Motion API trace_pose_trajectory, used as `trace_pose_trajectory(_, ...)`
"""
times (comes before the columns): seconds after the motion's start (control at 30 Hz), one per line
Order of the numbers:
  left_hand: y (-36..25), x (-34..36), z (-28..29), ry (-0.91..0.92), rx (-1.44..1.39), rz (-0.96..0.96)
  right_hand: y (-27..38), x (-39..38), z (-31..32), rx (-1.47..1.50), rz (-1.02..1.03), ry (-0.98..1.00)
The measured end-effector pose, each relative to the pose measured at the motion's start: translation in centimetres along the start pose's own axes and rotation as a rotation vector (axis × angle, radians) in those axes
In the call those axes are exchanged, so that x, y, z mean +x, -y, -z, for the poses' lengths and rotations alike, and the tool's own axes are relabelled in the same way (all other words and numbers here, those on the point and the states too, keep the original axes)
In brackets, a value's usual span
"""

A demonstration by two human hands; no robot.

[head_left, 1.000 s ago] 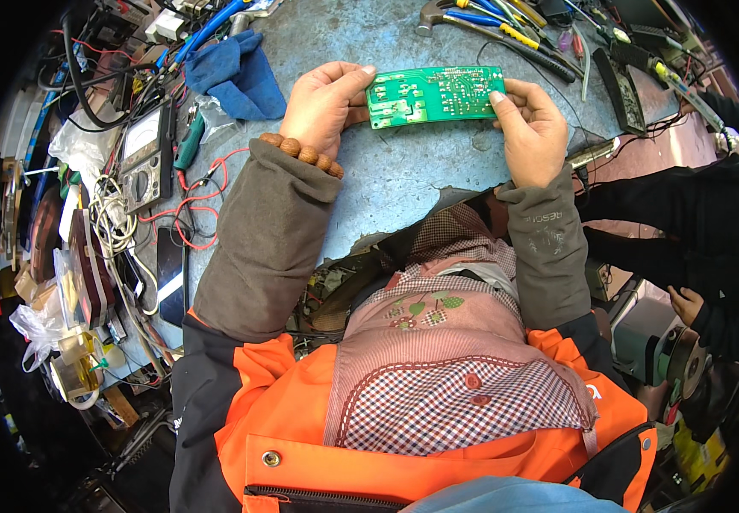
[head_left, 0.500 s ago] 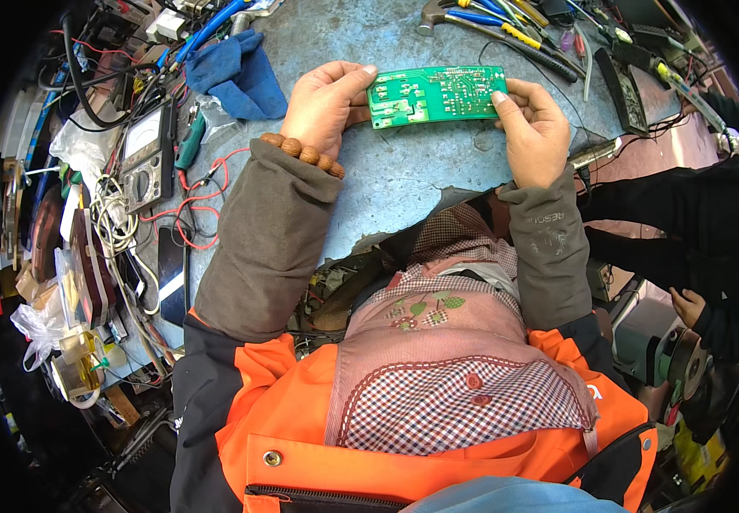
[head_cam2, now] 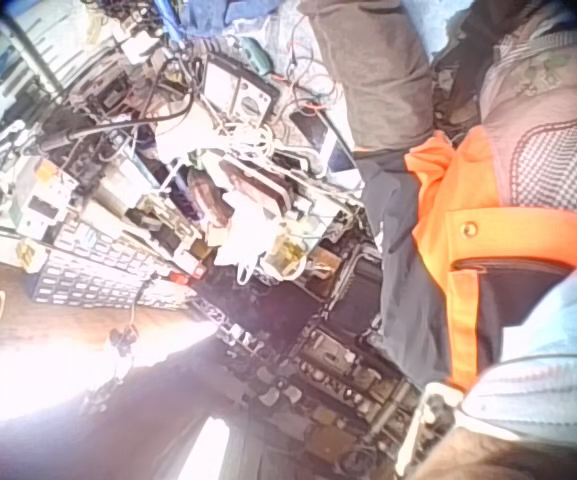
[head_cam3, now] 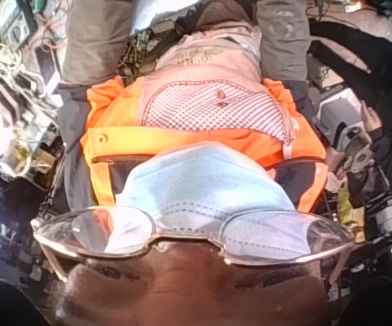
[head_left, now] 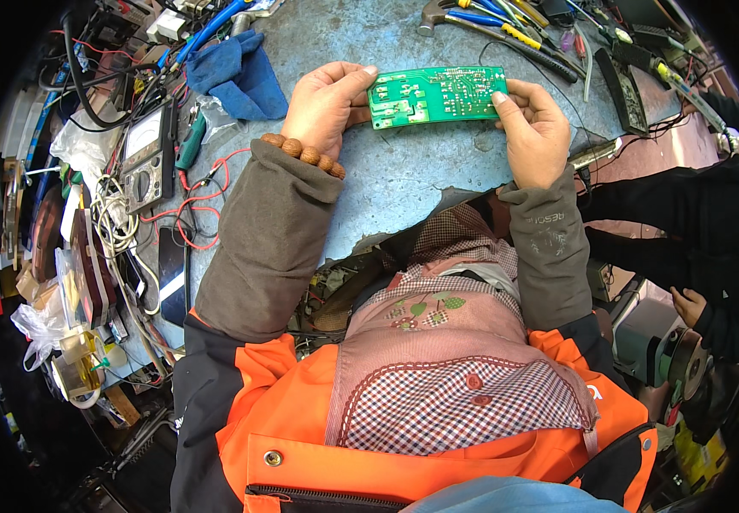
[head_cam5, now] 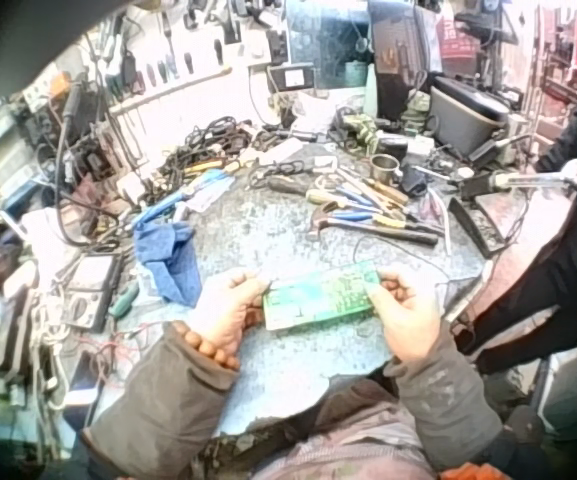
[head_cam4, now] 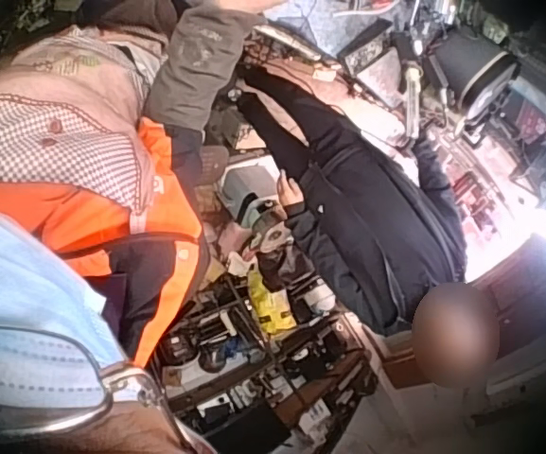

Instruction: The person handles a small tin containing electronic components, then picks up and inspects a green circuit board, turning it over and examining both sides. The person also briefly handles a small red booklet and a blue cloth on the workbench.

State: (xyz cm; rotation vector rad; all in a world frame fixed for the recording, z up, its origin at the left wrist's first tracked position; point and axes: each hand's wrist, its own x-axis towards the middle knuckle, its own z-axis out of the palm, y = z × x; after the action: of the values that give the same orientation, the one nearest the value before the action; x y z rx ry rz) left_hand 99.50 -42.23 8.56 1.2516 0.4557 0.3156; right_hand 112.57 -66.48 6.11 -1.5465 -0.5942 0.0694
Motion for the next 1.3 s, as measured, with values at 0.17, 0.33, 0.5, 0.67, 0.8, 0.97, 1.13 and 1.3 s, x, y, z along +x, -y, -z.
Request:
trace_pose_trajectory(0.17,0.01,-0.01,-0.02,0.006,-0.003,-0.001,0.38,0.00,0.02,-0.003,-0.005,0.001)
trace_pose_trajectory(0.33,-0.07,0.00,0.01,0.021,-0.004,0.005,0.01,0.10,0.05,0.021,-0.009,-0.003)
trace_pose_trajectory(0.5,0.11,0.06,0.23,0.032,0.020,0.008,0.19,0.07,0.06,0.018,-0.001,0.001)
trace_pose_trajectory(0.67,0.10,0.03,0.20,0.034,0.008,0.005,0.34,0.03,-0.01,0.015,-0.005,0.002)
trace_pose_trajectory(0.8,0.04,0.03,0.17,0.038,0.008,0.018,0.32,0.06,0.09,0.023,0.002,0.000)
trace_pose_trajectory(0.97,-0.20,-0.13,0.00,0.034,0.016,0.017,0.42,0.01,0.10,0.011,0.004,0.011)
trace_pose_trajectory(1.13,-0.31,-0.24,-0.16,0.018,0.020,0.011,0.39,0.01,0.17,0.003,-0.013,0.022)
trace_pose_trajectory(1.3,-0.19,-0.15,-0.13,0.010,0.003,0.001,0.32,-0.02,0.14,-0.001,-0.025,0.019)
